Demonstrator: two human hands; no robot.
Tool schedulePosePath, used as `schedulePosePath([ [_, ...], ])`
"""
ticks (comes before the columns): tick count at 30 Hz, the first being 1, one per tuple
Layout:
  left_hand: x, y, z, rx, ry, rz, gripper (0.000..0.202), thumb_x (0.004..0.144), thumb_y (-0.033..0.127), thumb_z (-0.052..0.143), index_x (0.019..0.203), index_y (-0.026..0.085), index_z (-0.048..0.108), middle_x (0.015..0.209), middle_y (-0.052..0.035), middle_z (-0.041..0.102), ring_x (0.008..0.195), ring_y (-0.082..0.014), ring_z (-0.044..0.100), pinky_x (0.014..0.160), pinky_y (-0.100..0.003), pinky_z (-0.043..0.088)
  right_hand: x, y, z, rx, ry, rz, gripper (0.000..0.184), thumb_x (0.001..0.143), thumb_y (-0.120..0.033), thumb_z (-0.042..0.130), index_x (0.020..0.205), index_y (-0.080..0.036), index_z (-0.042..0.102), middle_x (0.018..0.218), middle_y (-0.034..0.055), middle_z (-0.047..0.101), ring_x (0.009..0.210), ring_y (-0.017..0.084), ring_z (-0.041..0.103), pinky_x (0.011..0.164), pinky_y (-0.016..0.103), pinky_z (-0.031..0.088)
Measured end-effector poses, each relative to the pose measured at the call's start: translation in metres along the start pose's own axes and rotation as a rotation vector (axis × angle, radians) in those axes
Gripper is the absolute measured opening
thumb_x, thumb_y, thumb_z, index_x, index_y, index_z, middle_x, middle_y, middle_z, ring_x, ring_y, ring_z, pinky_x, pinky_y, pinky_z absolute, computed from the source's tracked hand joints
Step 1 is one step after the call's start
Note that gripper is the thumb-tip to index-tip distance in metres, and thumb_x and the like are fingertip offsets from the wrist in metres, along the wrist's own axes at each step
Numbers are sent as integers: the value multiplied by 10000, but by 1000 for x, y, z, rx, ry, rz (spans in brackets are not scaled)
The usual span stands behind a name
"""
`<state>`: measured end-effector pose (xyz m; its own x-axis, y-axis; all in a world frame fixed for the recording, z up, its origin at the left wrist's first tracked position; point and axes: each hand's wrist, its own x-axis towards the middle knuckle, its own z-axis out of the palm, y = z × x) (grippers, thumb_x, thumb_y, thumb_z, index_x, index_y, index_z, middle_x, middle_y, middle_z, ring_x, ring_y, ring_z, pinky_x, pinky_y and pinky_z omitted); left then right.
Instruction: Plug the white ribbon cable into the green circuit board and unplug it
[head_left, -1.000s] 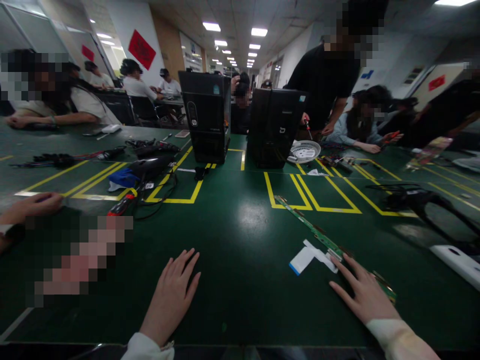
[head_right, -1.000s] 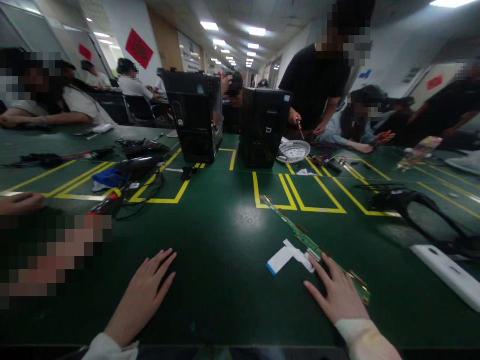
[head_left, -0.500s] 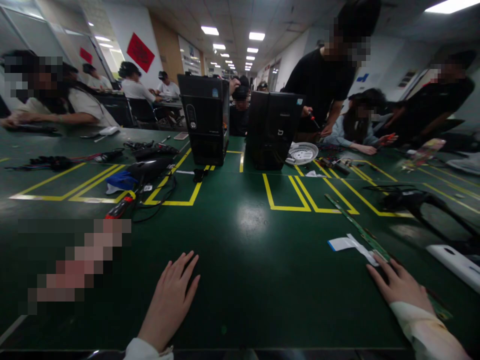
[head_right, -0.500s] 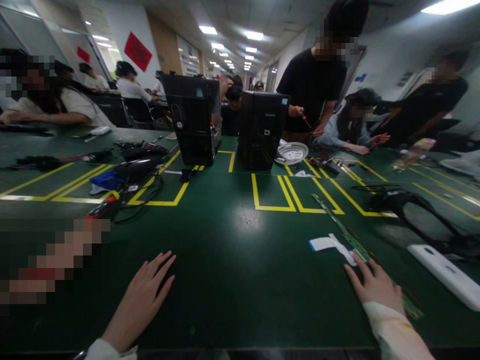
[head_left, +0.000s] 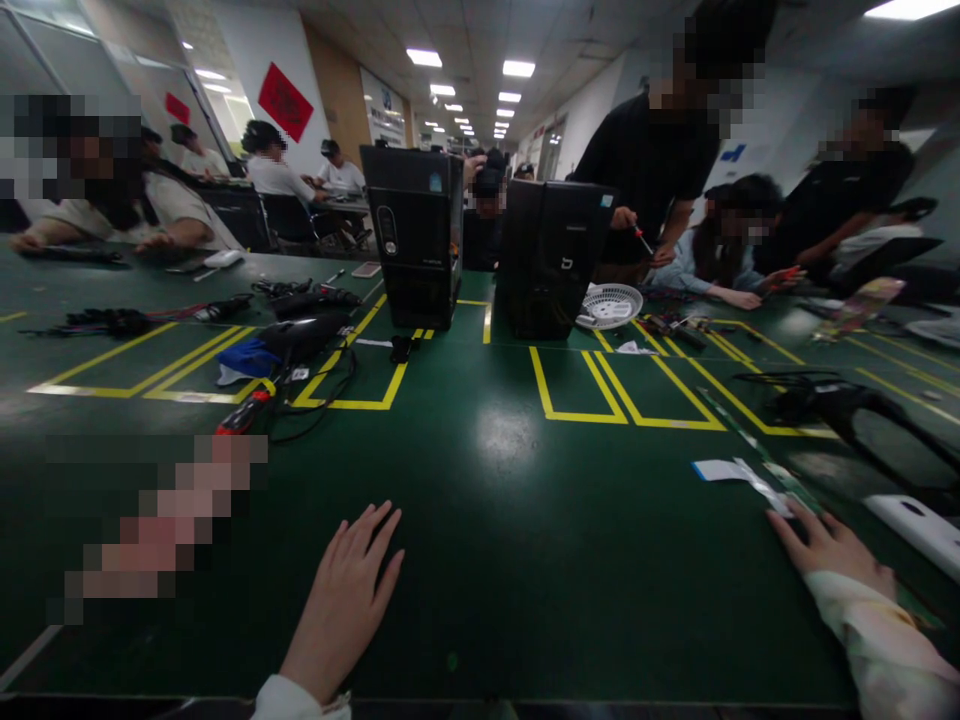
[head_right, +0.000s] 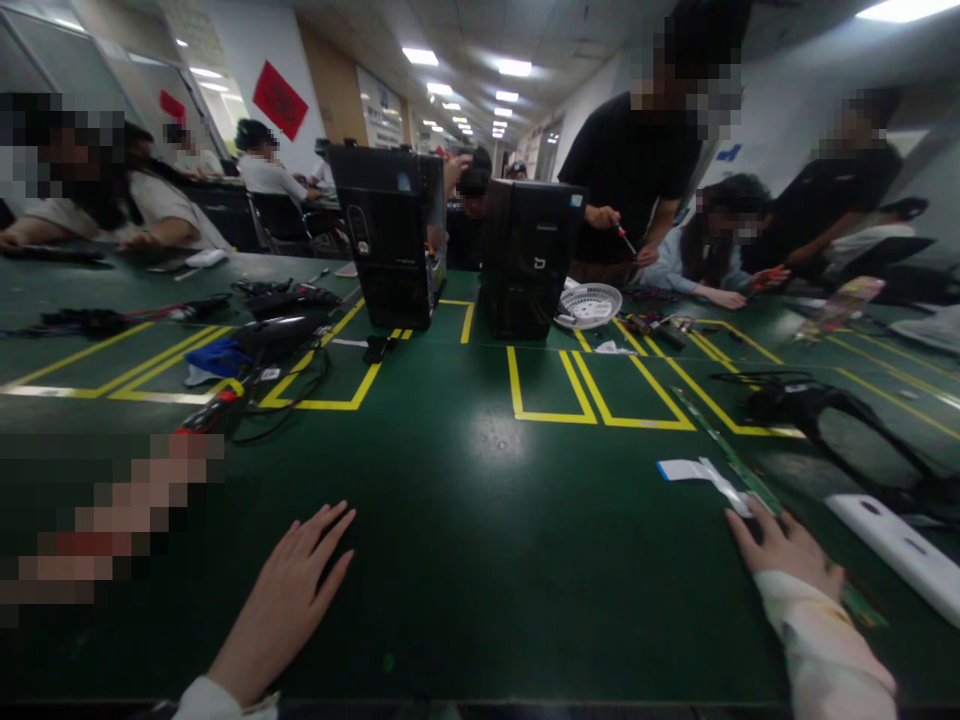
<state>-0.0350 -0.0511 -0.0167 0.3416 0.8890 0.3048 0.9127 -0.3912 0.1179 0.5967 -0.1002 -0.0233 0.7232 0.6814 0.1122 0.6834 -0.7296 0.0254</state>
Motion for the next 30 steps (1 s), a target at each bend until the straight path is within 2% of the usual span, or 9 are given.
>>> schedulePosePath([
  [4, 0, 1, -2, -19, 14, -3, 462, 930, 376, 376, 1337, 173, 456, 1380, -105, 477, 1290, -265, 407, 1061, -493, 322, -3, -8, -10, 91, -63, 64, 683, 847, -579, 205, 1361, -195, 439, 1427, 193, 344, 1306, 378, 315, 950, 646, 308],
  [8, 0, 1, -1, -5, 2, 0, 461, 934, 371, 370, 1348, 183, 441, 1390, -102, 466, 1302, -261, 391, 1061, -495, 318, -2, -12, -16, 97, -120, 96, 658, 858, -546, 223, 1331, -161, 470, 1436, 194, 330, 1307, 369, 309, 964, 615, 298],
  [14, -1, -1, 1, 13, -2, 7, 457, 935, 364, 366, 1341, 169, 449, 1388, -107, 468, 1299, -258, 393, 1060, -490, 321, 2, -11, -11, 97, -105, 125, 617, 868, -537, 243, 1251, -145, 528, 1389, 223, 382, 1274, 392, 344, 917, 619, 312],
  [19, -1, -3, 2, 17, -8, 11, 461, 939, 364, 361, 1350, 170, 435, 1393, -103, 463, 1306, -256, 382, 1057, -494, 328, -3, -12, -5, 89, -49, 114, 671, 878, -550, 166, 1222, -93, 518, 1288, 285, 447, 1237, 398, 386, 919, 619, 301],
  [23, 0, -2, 2, 34, -2, 22, 460, 936, 363, 364, 1343, 162, 444, 1383, -112, 470, 1298, -260, 395, 1056, -496, 329, -8, -12, -5, 88, -24, 77, 707, 869, -568, 129, 1200, -79, 520, 1232, 286, 483, 1182, 404, 442, 921, 625, 305],
  [26, 0, -2, 0, 41, 16, 30, 459, 934, 371, 367, 1332, 161, 455, 1375, -116, 478, 1284, -262, 413, 1054, -495, 333, -11, -10, -5, 76, 14, 39, 714, 865, -567, 121, 1226, -88, 508, 1284, 270, 453, 1236, 396, 391, 937, 629, 297],
  [28, 0, -1, 0, 36, 21, 32, 461, 934, 377, 366, 1335, 167, 453, 1373, -112, 481, 1278, -263, 422, 1046, -496, 344, -11, -9, -4, 62, 69, -34, 705, 862, -551, 125, 1227, -94, 520, 1336, 258, 419, 1279, 398, 335, 932, 647, 296],
  [30, 0, 0, -1, 28, 24, 26, 460, 934, 379, 364, 1332, 168, 457, 1369, -111, 486, 1277, -264, 423, 1043, -497, 349, -9, -9, -2, 63, 110, -140, 679, 855, -517, 156, 1210, -87, 543, 1341, 242, 434, 1280, 399, 337, 927, 633, 331],
])
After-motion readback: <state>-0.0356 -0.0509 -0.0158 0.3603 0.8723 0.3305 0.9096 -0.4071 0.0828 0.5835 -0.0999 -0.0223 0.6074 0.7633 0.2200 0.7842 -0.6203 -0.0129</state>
